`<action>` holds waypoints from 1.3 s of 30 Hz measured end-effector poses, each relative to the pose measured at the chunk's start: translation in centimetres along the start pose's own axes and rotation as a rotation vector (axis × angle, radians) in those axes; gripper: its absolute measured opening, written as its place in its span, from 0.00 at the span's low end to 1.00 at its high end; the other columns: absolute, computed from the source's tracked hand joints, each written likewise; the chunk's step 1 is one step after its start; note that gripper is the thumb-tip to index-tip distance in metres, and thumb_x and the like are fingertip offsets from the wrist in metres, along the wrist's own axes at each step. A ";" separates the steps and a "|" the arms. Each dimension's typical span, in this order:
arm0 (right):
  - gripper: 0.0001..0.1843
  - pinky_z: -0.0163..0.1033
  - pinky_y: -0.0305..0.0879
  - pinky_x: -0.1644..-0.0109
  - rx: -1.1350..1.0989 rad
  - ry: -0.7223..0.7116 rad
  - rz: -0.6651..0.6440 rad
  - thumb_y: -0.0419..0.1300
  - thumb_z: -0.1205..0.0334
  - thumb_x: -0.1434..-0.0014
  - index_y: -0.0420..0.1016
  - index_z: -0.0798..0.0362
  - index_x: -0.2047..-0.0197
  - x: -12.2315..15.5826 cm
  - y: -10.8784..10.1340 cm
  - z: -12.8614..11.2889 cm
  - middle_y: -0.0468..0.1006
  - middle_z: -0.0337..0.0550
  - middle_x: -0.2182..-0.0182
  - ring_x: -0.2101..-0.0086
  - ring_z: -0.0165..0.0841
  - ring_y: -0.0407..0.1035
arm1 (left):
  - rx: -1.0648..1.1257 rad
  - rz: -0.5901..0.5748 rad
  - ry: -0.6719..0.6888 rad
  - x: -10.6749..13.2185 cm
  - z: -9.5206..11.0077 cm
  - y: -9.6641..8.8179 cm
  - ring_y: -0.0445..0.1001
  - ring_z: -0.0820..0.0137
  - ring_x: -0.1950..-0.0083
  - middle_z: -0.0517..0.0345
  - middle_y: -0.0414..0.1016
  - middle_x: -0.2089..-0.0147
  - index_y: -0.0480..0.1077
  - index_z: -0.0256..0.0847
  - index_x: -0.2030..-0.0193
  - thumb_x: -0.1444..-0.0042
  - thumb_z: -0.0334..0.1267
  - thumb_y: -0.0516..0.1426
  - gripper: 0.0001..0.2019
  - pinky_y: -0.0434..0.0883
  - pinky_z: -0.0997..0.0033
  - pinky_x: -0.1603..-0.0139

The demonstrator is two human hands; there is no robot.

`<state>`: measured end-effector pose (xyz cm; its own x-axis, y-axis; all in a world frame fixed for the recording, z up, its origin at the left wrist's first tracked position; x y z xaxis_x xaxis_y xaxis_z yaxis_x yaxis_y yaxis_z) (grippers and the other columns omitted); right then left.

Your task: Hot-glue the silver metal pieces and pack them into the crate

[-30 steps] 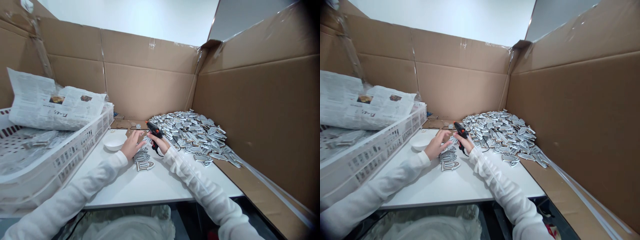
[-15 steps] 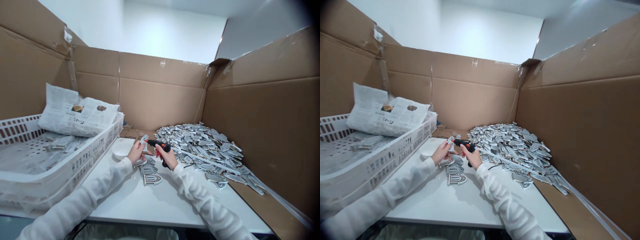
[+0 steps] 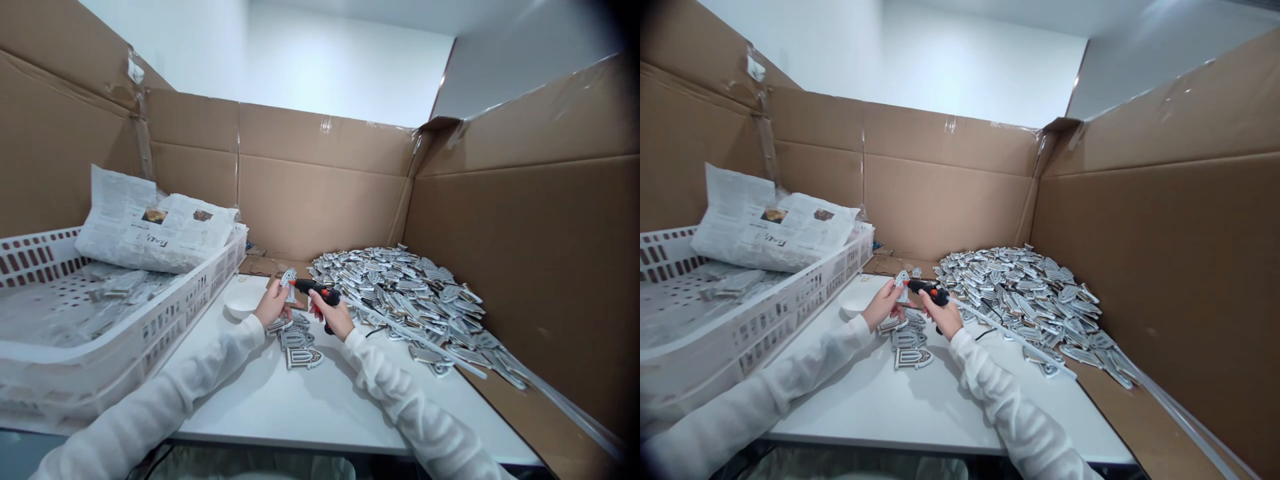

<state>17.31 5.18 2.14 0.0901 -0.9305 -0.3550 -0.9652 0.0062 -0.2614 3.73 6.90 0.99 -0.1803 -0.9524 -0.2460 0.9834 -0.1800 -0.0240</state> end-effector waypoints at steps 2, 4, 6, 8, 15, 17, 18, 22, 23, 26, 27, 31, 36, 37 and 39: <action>0.24 0.33 0.57 0.79 0.032 -0.006 0.012 0.52 0.41 0.51 0.67 0.55 0.81 0.0 -0.1 0.1 0.67 0.39 0.85 0.84 0.27 0.59 | -0.023 0.002 0.022 0.1 0.2 0.0 0.64 0.76 0.88 0.62 0.71 0.78 0.53 0.41 0.64 0.47 0.49 0.48 0.13 0.50 0.80 0.89; 0.24 0.33 0.57 0.79 0.074 -0.002 0.034 0.52 0.41 0.51 0.67 0.54 0.81 0.0 -0.3 0.2 0.67 0.39 0.85 0.83 0.27 0.60 | -0.042 0.002 0.041 0.2 0.3 0.1 0.64 0.77 0.88 0.62 0.71 0.77 0.53 0.41 0.65 0.46 0.48 0.47 0.12 0.50 0.80 0.89; 0.24 0.33 0.57 0.79 0.117 0.010 0.050 0.53 0.40 0.52 0.68 0.54 0.82 0.0 -0.5 0.5 0.67 0.39 0.85 0.83 0.27 0.60 | -0.054 0.005 0.054 0.3 0.4 0.1 0.64 0.77 0.88 0.62 0.71 0.77 0.53 0.41 0.65 0.45 0.48 0.46 0.12 0.50 0.80 0.89; 0.25 0.33 0.56 0.80 0.143 0.020 0.058 0.53 0.40 0.53 0.68 0.54 0.82 -0.1 -0.6 0.7 0.67 0.40 0.85 0.84 0.27 0.60 | -0.071 0.015 0.068 0.4 0.4 0.1 0.63 0.78 0.88 0.63 0.71 0.76 0.53 0.41 0.65 0.45 0.47 0.46 0.11 0.51 0.80 0.89; 0.25 0.33 0.57 0.78 0.191 0.015 0.020 0.51 0.40 0.51 0.67 0.54 0.82 0.1 -0.4 0.1 0.66 0.39 0.86 0.83 0.28 0.61 | -0.137 0.067 0.111 0.5 0.3 -0.3 0.59 0.81 0.89 0.67 0.67 0.77 0.52 0.42 0.65 0.43 0.45 0.44 0.09 0.55 0.81 0.87; 0.25 0.33 0.57 0.78 0.211 0.006 0.017 0.51 0.40 0.51 0.67 0.54 0.83 0.3 -0.4 -0.5 0.66 0.38 0.87 0.83 0.28 0.61 | -0.149 0.068 0.119 0.6 0.4 -0.2 0.59 0.81 0.89 0.67 0.67 0.77 0.52 0.42 0.65 0.43 0.45 0.44 0.09 0.56 0.81 0.86; 0.25 0.33 0.57 0.77 0.223 -0.002 0.022 0.51 0.40 0.51 0.66 0.54 0.83 0.4 -0.5 -0.8 0.65 0.38 0.87 0.83 0.28 0.61 | -0.151 0.068 0.117 0.6 0.5 -0.2 0.59 0.81 0.88 0.67 0.67 0.77 0.52 0.42 0.65 0.43 0.45 0.44 0.09 0.56 0.81 0.86; 0.25 0.33 0.57 0.75 0.267 -0.023 0.050 0.50 0.41 0.50 0.65 0.53 0.85 0.7 -0.6 -1.5 0.64 0.37 0.89 0.83 0.28 0.60 | -0.138 0.067 0.090 0.8 0.6 0.0 0.60 0.81 0.88 0.66 0.67 0.77 0.52 0.41 0.65 0.42 0.44 0.44 0.09 0.56 0.81 0.86; 0.26 0.33 0.57 0.75 0.272 -0.019 0.053 0.50 0.41 0.50 0.65 0.53 0.85 0.7 -0.7 -1.6 0.64 0.37 0.89 0.83 0.28 0.60 | -0.131 0.066 0.082 0.8 0.6 0.0 0.60 0.81 0.88 0.66 0.67 0.77 0.52 0.41 0.65 0.42 0.44 0.44 0.08 0.55 0.81 0.86; 0.26 0.33 0.57 0.76 0.275 0.002 0.054 0.50 0.40 0.50 0.64 0.53 0.85 0.7 -0.7 -1.5 0.64 0.37 0.88 0.83 0.28 0.60 | -0.111 0.058 0.068 0.8 0.6 0.2 0.60 0.81 0.88 0.66 0.67 0.76 0.52 0.42 0.64 0.42 0.44 0.44 0.08 0.55 0.81 0.86; 0.26 0.33 0.56 0.76 0.274 0.004 0.052 0.50 0.40 0.50 0.64 0.53 0.85 0.8 -0.6 -1.5 0.64 0.37 0.88 0.83 0.28 0.60 | -0.106 0.055 0.065 0.8 0.5 0.2 0.60 0.81 0.88 0.66 0.68 0.76 0.52 0.42 0.64 0.42 0.44 0.44 0.08 0.55 0.81 0.87; 0.26 0.33 0.56 0.76 0.266 0.001 0.047 0.50 0.40 0.51 0.63 0.53 0.85 0.8 -0.6 -1.7 0.62 0.36 0.89 0.84 0.27 0.59 | -0.096 0.046 0.069 0.8 0.4 0.3 0.60 0.81 0.89 0.64 0.69 0.74 0.52 0.42 0.64 0.43 0.45 0.44 0.09 0.55 0.80 0.87; 0.25 0.33 0.56 0.77 0.262 0.033 0.052 0.50 0.40 0.51 0.64 0.53 0.84 0.8 -0.7 -1.4 0.62 0.36 0.88 0.84 0.28 0.59 | -0.107 0.042 0.080 0.7 0.2 0.2 0.61 0.79 0.89 0.63 0.71 0.74 0.51 0.42 0.64 0.44 0.47 0.44 0.11 0.53 0.79 0.88; 0.25 0.33 0.56 0.77 0.262 0.039 0.051 0.50 0.39 0.51 0.64 0.53 0.84 0.8 -0.7 -1.3 0.63 0.36 0.88 0.84 0.28 0.59 | -0.111 0.041 0.078 0.7 0.2 0.2 0.61 0.79 0.89 0.63 0.71 0.74 0.51 0.42 0.64 0.44 0.48 0.44 0.11 0.53 0.79 0.88; 0.25 0.34 0.56 0.78 0.265 0.035 0.047 0.50 0.40 0.51 0.65 0.53 0.83 0.7 -0.6 -1.2 0.63 0.37 0.88 0.83 0.28 0.59 | -0.115 0.037 0.066 0.7 0.2 0.3 0.61 0.79 0.89 0.63 0.71 0.74 0.50 0.42 0.64 0.44 0.48 0.44 0.11 0.52 0.79 0.88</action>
<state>17.69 4.05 3.12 0.0335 -0.9390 -0.3422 -0.8700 0.1411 -0.4725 3.91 6.09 0.95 -0.1456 -0.9389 -0.3118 0.9860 -0.1118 -0.1238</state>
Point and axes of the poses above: each hand's wrist, its own x-axis away from the middle knuckle, its own y-axis out of the palm, z = x × y, the point moved 8 cm from there along -x, towards the middle knuckle
